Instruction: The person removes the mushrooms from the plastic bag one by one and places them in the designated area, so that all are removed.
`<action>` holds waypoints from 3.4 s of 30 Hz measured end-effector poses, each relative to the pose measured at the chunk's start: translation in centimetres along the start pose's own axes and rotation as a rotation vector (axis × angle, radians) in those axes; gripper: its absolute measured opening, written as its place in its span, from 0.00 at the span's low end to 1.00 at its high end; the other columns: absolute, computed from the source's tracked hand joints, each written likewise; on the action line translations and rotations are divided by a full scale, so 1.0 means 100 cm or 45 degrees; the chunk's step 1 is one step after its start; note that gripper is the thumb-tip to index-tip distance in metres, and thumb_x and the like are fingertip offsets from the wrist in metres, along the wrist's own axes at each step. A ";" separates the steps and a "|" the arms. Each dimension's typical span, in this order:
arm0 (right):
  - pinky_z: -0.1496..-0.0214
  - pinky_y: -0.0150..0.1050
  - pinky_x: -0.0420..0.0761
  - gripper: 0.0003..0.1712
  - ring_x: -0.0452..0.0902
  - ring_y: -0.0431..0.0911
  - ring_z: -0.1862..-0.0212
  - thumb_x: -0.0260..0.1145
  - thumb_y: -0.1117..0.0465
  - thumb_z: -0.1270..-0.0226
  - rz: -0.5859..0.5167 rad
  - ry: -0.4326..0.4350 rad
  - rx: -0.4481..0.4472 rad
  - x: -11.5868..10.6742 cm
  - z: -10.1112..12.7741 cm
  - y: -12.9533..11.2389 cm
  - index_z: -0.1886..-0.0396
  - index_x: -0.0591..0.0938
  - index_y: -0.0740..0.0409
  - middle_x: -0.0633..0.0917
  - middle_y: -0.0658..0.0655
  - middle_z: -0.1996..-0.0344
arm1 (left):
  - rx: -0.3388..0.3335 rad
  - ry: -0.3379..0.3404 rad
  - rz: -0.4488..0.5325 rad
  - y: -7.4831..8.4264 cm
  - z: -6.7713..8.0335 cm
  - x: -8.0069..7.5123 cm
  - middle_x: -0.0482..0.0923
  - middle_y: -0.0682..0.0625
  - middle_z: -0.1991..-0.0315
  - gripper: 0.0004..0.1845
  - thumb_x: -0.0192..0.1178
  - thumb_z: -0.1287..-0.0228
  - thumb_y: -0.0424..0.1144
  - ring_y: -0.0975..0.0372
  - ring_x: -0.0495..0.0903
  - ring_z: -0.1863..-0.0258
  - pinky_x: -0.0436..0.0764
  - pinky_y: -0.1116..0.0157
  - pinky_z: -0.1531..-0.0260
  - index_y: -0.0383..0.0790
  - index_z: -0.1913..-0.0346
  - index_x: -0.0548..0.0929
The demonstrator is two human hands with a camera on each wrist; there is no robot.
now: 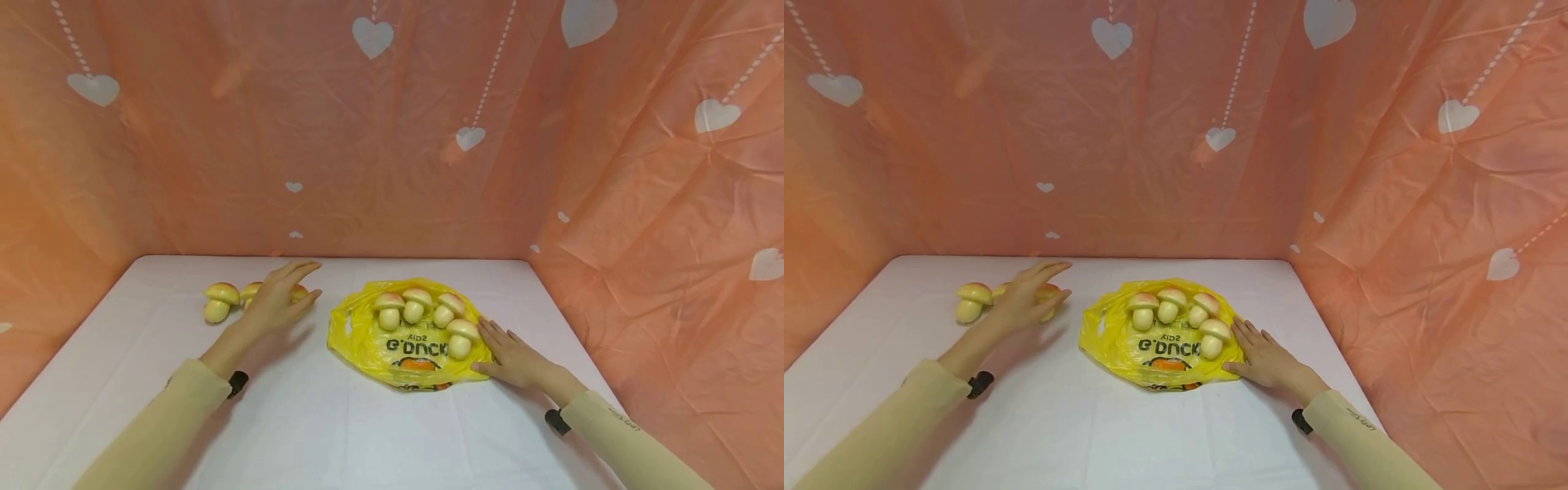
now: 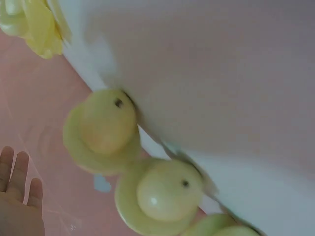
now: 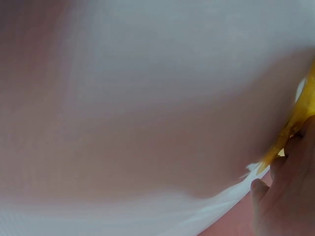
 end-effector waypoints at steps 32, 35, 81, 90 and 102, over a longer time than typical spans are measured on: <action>0.21 0.68 0.48 0.54 0.44 0.67 0.18 0.57 0.35 0.22 -0.003 -0.009 0.003 -0.002 0.001 -0.002 0.18 0.52 0.71 0.49 0.68 0.17 | 0.106 -0.346 -0.031 0.056 -0.039 0.097 0.77 0.44 0.33 0.27 0.68 0.29 0.44 0.49 0.77 0.35 0.73 0.45 0.33 0.38 0.32 0.79; 0.21 0.69 0.48 0.54 0.44 0.67 0.18 0.57 0.35 0.22 -0.002 -0.006 0.002 -0.001 0.001 -0.001 0.18 0.52 0.71 0.49 0.68 0.17 | 0.103 -0.405 -0.066 0.058 -0.042 0.103 0.77 0.45 0.33 0.25 0.67 0.28 0.46 0.50 0.78 0.35 0.73 0.46 0.33 0.40 0.33 0.80; 0.21 0.68 0.49 0.54 0.44 0.67 0.18 0.58 0.35 0.22 0.006 0.001 0.005 0.002 -0.001 0.002 0.18 0.52 0.71 0.49 0.68 0.17 | 0.060 -0.576 -0.107 0.059 -0.048 0.123 0.76 0.41 0.32 0.36 0.78 0.42 0.43 0.48 0.73 0.31 0.72 0.47 0.32 0.37 0.32 0.76; 0.20 0.68 0.48 0.55 0.44 0.67 0.18 0.57 0.34 0.23 -0.008 -0.010 0.018 0.002 -0.001 0.002 0.18 0.51 0.71 0.49 0.68 0.17 | 0.083 -0.476 -0.050 0.058 -0.043 0.111 0.75 0.43 0.30 0.38 0.78 0.41 0.45 0.50 0.72 0.30 0.71 0.47 0.31 0.38 0.30 0.76; 0.20 0.68 0.48 0.55 0.43 0.67 0.18 0.57 0.34 0.23 -0.008 -0.013 0.018 0.001 -0.003 0.001 0.18 0.51 0.70 0.49 0.68 0.17 | 0.158 -0.264 0.077 0.055 -0.030 0.073 0.76 0.44 0.32 0.37 0.80 0.43 0.44 0.49 0.75 0.32 0.74 0.44 0.34 0.38 0.32 0.77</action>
Point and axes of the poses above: each hand's wrist, its own z-axis away from the middle knuckle, its own x-axis out of the palm, y = z × x, the point moved 6 cm from there along -z, towards the middle knuckle
